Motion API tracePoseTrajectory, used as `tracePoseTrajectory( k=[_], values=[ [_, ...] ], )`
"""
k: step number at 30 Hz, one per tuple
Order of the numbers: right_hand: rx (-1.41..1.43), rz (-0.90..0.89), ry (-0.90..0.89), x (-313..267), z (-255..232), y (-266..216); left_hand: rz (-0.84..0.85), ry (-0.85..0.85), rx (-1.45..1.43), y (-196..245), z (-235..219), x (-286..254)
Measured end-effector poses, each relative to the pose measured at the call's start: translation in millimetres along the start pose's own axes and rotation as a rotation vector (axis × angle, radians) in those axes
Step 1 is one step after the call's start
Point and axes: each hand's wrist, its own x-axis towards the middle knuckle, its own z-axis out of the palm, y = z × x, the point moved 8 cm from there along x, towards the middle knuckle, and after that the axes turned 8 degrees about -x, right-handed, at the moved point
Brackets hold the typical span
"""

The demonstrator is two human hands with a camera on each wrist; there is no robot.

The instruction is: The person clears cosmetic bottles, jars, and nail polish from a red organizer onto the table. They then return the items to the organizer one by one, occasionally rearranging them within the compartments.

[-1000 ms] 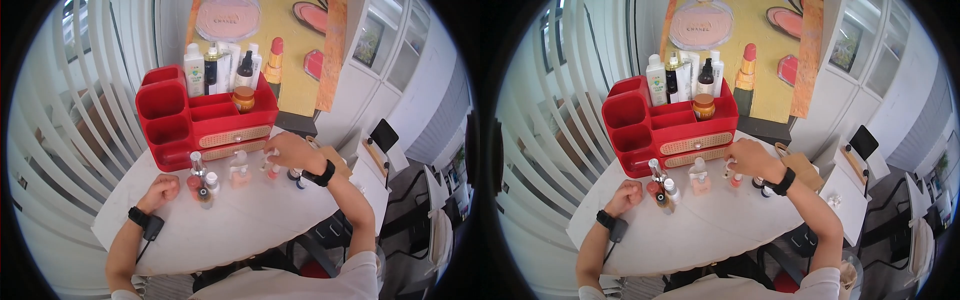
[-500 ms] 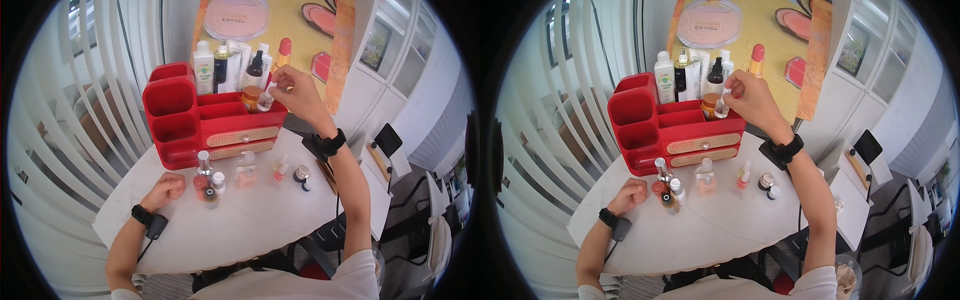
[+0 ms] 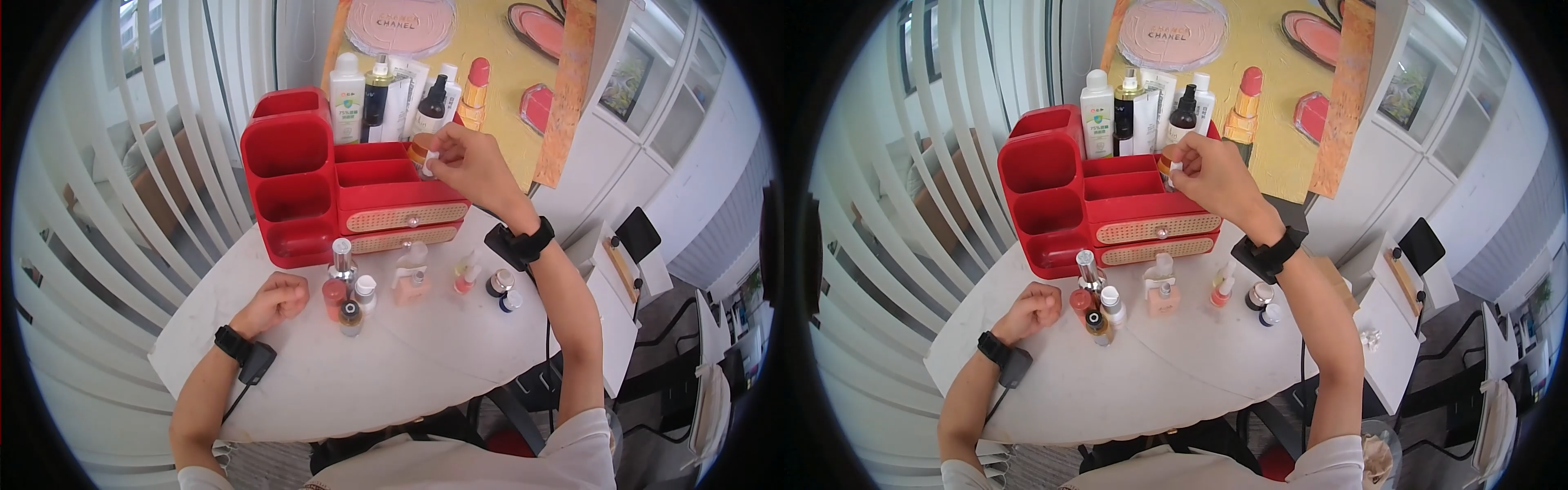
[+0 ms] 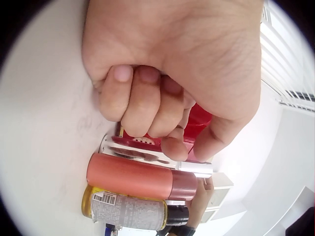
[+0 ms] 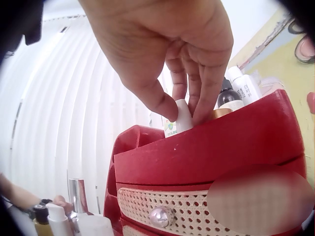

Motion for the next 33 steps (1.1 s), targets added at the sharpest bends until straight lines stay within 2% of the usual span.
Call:
tracePoseTrajectory(
  k=[7,9,13,15,19,21,22,25,29,33],
  values=[
    [0.053,0.019,-0.055,-5,-8,-6,-0.003,-0.011,-0.003,0,0,0],
    [-0.079,-0.068,0.091,-9,-29,-13,-0.004,-0.01,-0.005,0,0,0],
    [-0.122,-0.003,0.092,-32,-50,-17,-0.006,-0.009,-0.012,0,0,-1],
    [-0.239,0.056,-0.38,-62,-23,8,-0.005,-0.016,-0.018,-1,-2,0],
    [-0.281,0.018,-0.505,-98,-4,45,-0.008,-0.02,-0.018,1,2,0],
    [-0.189,-0.047,-0.586,-108,8,46,-0.004,-0.011,-0.006,1,1,0],
    [-0.19,0.015,-0.626,-114,12,50,0.001,0.002,0.008,1,0,0],
    [-0.223,0.027,-0.669,-122,28,76,0.006,0.008,0.0,-3,-6,1],
    [-0.311,0.056,-0.614,-107,5,63,-0.008,0.003,-0.018,-1,-4,0],
    [-0.058,0.058,-0.08,-67,-65,39,-0.016,0.003,-0.03,-3,-4,0]
  ],
)
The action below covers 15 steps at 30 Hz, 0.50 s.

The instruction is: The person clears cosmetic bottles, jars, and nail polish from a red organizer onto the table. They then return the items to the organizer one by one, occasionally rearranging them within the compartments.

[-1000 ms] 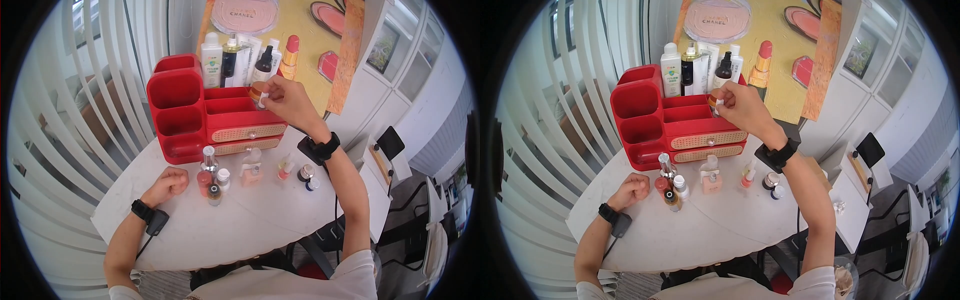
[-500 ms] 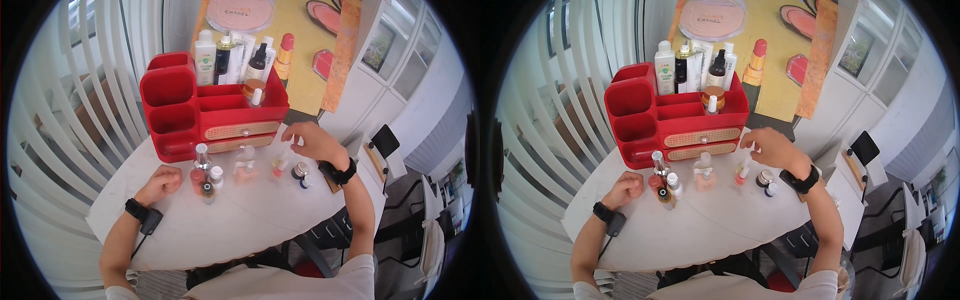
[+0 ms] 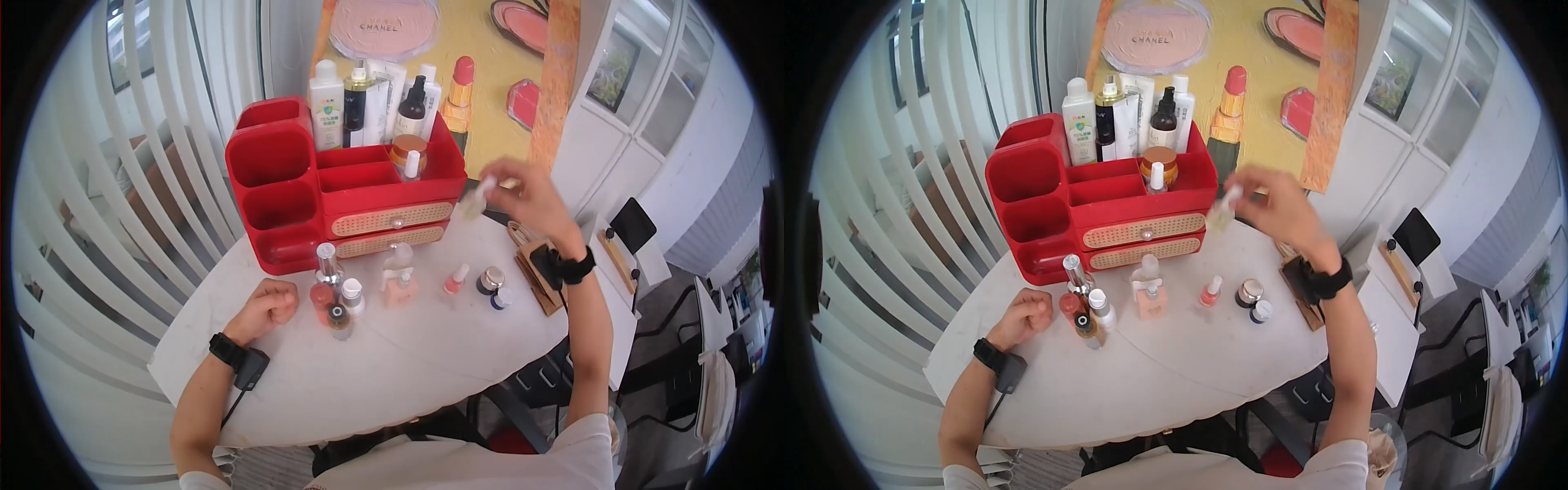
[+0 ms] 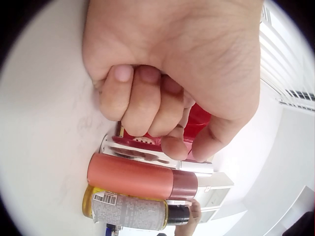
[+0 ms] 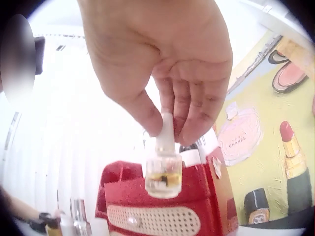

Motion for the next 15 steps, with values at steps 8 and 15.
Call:
tracePoseTrajectory(
  k=[8,15],
  values=[
    [0.003,-0.079,0.266,55,-8,-30,0.022,-0.003,0.016,2,-2,-1],
    [0.007,-0.064,0.098,66,33,-26,0.015,0.002,0.032,1,1,0]
  ],
)
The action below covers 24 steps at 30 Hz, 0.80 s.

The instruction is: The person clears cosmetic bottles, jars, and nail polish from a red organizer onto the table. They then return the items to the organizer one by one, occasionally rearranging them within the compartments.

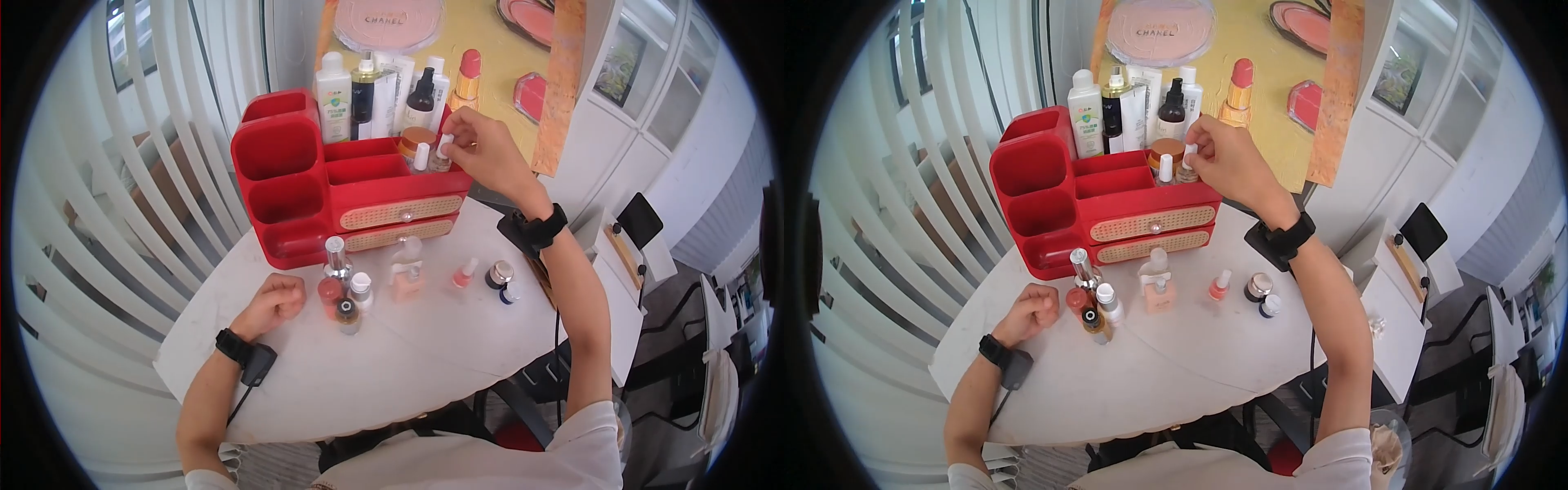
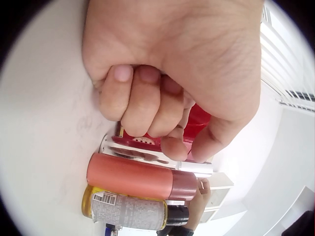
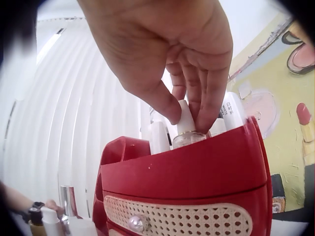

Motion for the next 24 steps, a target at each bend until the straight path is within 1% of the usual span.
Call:
tracePoseTrajectory(
  k=[4,8,10,11,13,14,16,17,18,19,21,22,23,24],
  values=[
    [0.041,0.056,-0.047,-5,11,4,0.003,-0.003,0.017,1,1,0],
    [0.068,0.015,-0.069,-9,7,6,-0.007,-0.01,0.009,1,2,0],
    [-0.043,-0.073,0.094,-15,-13,-6,-0.011,0.003,0.002,0,0,0],
    [-0.042,-0.069,0.095,-21,-22,-10,-0.015,0.001,0.002,1,1,0],
    [-0.111,0.11,-0.038,-45,-31,-3,-0.005,0.0,0.006,1,2,-1],
    [-0.075,0.071,-0.137,-57,-24,-4,-0.006,-0.002,0.001,1,2,-1],
    [-0.059,0.002,-0.412,-89,0,-1,-0.02,0.002,-0.016,0,1,-1],
    [-0.159,-0.045,-0.499,-107,12,-1,-0.019,-0.003,-0.018,0,1,0],
    [-0.19,-0.013,-0.555,-123,21,3,-0.015,0.002,-0.012,0,0,0],
    [-0.193,-0.011,-0.551,-132,29,9,-0.01,0.007,-0.003,0,0,0],
    [-0.046,0.012,-0.605,-148,50,25,0.0,0.018,0.023,2,2,0],
    [-0.088,-0.03,-0.567,-148,51,28,0.01,0.032,0.048,4,2,0],
    [-0.09,-0.032,-0.557,-145,46,23,0.014,0.027,0.056,3,1,0],
    [-0.054,0.048,-0.534,-139,37,20,0.011,0.019,0.046,0,-2,0]
  ],
)
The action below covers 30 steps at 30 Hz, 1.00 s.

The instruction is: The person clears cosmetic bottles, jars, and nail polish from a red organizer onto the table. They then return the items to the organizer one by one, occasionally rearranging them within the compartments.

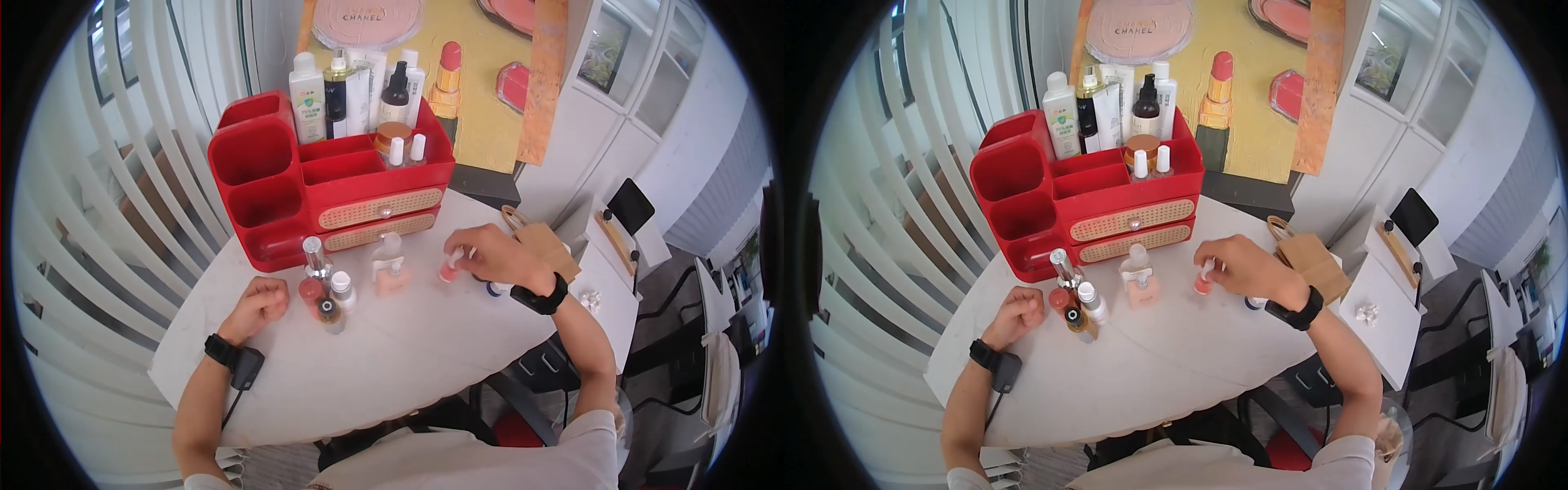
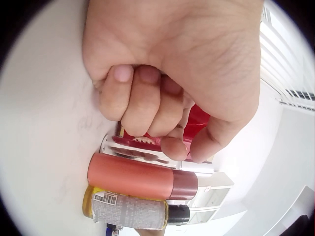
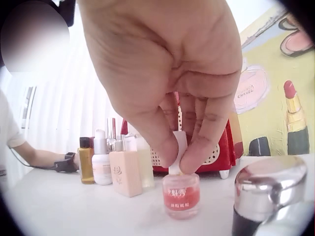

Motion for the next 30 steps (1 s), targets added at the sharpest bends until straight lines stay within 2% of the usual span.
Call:
tracePoseTrajectory(
  k=[2,4,5,6,7,9,10,12,15,25,29,30],
  values=[
    [0.057,0.063,0.028,5,-17,0,0.0,-0.008,-0.002,0,-1,-1],
    [0.134,0.011,0.381,10,-64,4,-0.012,0.018,-0.006,-1,-2,-1],
    [0.199,0.011,0.491,13,-81,10,-0.012,0.015,-0.003,-1,-1,0],
    [0.335,-0.024,0.668,14,-99,9,-0.009,0.02,-0.007,0,-1,0],
    [0.336,-0.023,0.671,23,-110,8,-0.007,0.026,-0.012,0,-1,-1],
    [0.331,-0.004,0.807,32,-137,10,-0.01,0.017,-0.026,-1,-2,-1],
    [0.332,-0.004,0.81,40,-140,11,-0.009,0.011,-0.045,-1,-1,-1],
    [0.133,-0.032,0.76,56,-139,5,-0.019,0.011,-0.044,-1,-1,-1],
    [0.052,-0.023,0.699,74,-124,10,-0.026,0.006,-0.047,0,-1,-1],
    [0.123,0.003,0.536,84,-98,11,-0.013,0.018,-0.035,-3,-3,-1],
    [0.085,0.005,0.527,83,-102,6,-0.011,0.02,-0.038,0,1,0],
    [-0.068,-0.052,0.689,75,-112,-5,-0.007,0.014,-0.038,0,1,0]
  ],
)
